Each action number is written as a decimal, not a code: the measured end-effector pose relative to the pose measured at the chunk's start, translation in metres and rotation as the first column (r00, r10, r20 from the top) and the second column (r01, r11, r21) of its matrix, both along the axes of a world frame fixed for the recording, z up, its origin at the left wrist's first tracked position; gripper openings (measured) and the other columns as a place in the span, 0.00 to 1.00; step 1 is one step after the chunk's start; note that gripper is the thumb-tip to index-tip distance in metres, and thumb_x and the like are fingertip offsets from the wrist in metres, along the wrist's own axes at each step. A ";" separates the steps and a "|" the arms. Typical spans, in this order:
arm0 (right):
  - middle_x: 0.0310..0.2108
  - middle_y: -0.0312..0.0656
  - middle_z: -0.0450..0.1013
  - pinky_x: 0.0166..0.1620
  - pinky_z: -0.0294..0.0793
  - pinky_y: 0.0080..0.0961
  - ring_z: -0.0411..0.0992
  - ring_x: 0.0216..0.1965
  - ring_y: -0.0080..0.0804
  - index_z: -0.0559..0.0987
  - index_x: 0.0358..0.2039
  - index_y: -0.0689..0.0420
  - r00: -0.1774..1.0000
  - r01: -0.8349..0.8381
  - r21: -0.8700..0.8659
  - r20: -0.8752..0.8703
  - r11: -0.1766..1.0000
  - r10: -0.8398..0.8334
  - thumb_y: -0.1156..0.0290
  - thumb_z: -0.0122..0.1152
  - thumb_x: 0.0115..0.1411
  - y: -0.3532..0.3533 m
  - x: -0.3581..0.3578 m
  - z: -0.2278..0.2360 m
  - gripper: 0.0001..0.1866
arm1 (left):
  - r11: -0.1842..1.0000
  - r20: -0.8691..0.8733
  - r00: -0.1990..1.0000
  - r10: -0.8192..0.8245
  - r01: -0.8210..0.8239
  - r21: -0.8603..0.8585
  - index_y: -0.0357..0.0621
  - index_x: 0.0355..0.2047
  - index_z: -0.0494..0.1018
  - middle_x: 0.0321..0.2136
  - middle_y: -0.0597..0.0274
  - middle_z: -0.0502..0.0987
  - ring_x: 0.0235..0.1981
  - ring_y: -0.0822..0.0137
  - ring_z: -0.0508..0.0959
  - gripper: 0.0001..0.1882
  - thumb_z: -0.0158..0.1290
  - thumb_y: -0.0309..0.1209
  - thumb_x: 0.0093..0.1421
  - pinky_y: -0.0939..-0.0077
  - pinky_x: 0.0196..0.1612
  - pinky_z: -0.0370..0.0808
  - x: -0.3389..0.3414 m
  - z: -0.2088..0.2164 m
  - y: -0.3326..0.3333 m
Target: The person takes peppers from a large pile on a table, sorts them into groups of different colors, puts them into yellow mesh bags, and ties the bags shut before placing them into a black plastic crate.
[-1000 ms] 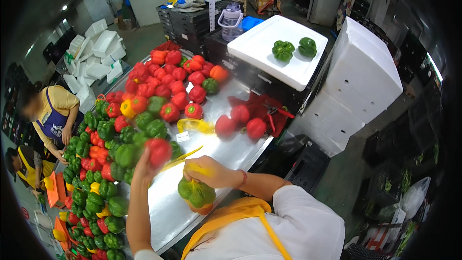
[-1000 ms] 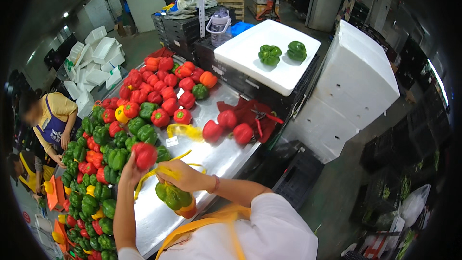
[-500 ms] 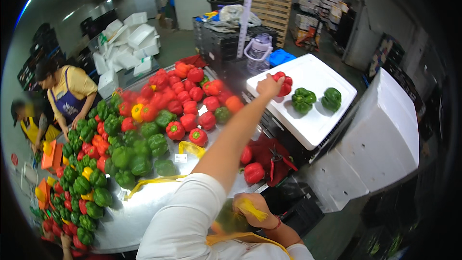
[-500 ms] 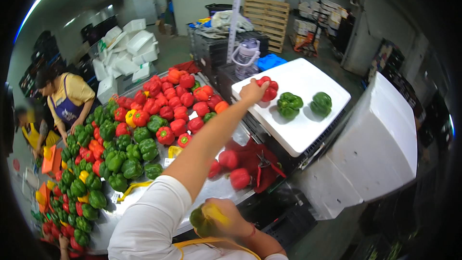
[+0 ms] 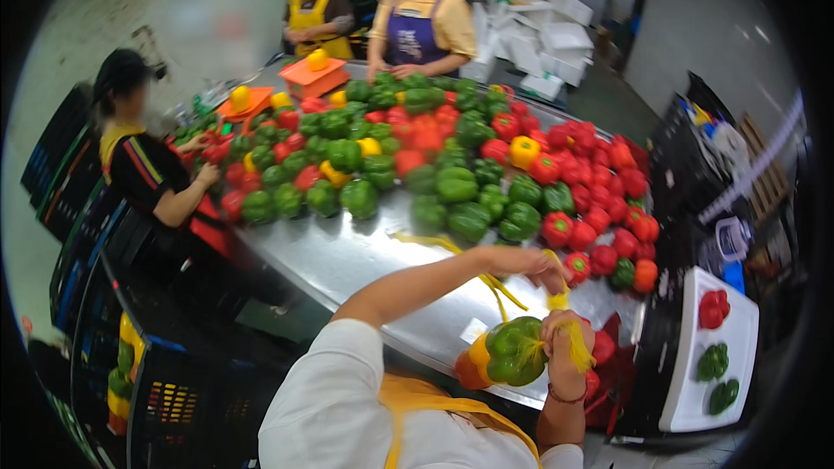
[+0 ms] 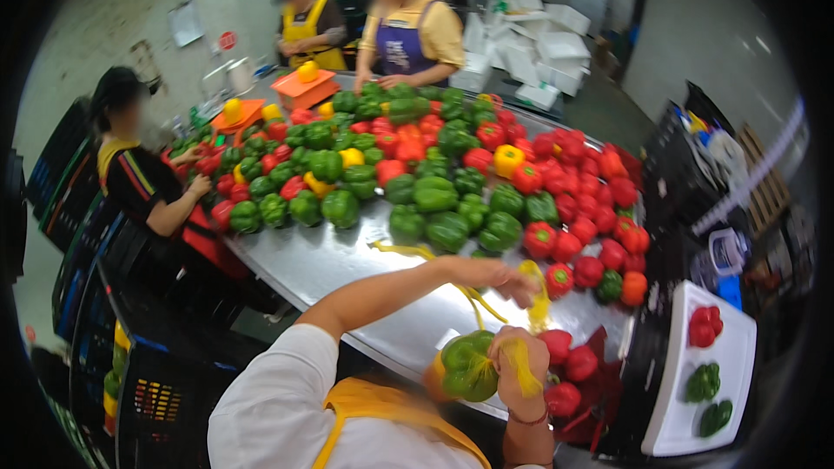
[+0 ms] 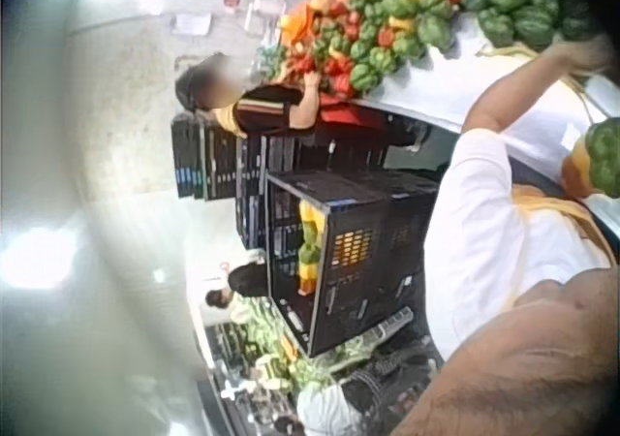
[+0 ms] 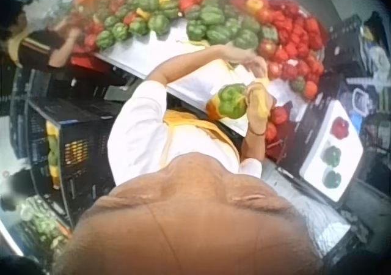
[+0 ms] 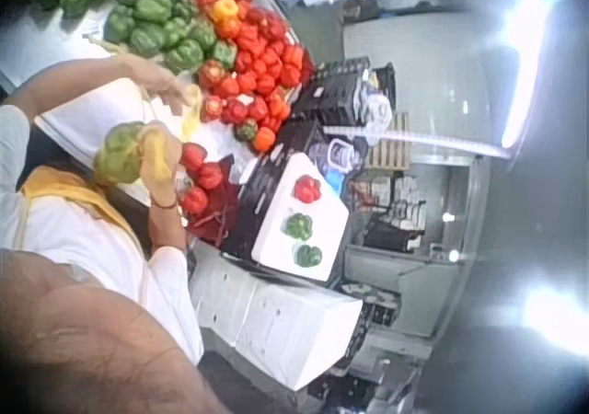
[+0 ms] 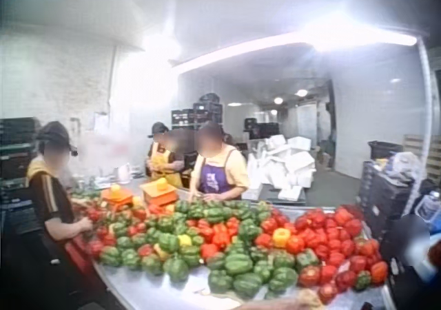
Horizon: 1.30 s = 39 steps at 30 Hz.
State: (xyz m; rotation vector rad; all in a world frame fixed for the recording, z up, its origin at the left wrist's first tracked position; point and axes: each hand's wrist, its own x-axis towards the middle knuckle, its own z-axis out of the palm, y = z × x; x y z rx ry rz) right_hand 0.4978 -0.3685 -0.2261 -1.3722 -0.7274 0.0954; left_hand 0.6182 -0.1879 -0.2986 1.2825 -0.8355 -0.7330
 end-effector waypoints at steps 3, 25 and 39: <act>0.15 0.33 0.61 0.19 0.55 0.15 0.57 0.15 0.17 0.68 0.21 0.60 0.973 -0.221 -0.072 0.050 0.973 0.225 0.63 0.45 0.61 0.067 0.019 0.006 0.16 | 0.989 0.050 0.994 0.097 -0.101 0.110 0.43 0.57 0.55 0.51 0.58 0.65 0.51 0.65 0.66 0.33 0.27 0.54 0.61 0.72 0.53 0.62 -0.054 -0.041 0.075; 0.24 0.51 0.69 0.31 0.68 0.34 0.68 0.30 0.52 0.70 0.30 0.62 0.528 -0.342 -0.502 0.597 0.795 0.604 0.81 0.53 0.40 0.360 0.065 0.061 0.13 | 0.160 0.569 -0.018 0.822 -0.952 -0.261 0.38 0.44 0.68 0.43 0.55 0.71 0.43 0.68 0.71 0.22 0.56 0.34 0.49 0.74 0.46 0.66 -0.201 0.084 0.337; 0.16 0.40 0.66 0.24 0.65 0.22 0.67 0.18 0.32 0.71 0.25 0.62 0.702 -0.371 -0.434 0.447 0.821 0.554 0.79 0.55 0.48 0.345 0.086 -0.002 0.03 | 0.555 0.278 0.536 0.797 -0.832 0.009 0.34 0.34 0.72 0.36 0.59 0.73 0.39 0.71 0.71 0.11 0.53 0.29 0.54 0.76 0.44 0.67 -0.145 0.016 0.315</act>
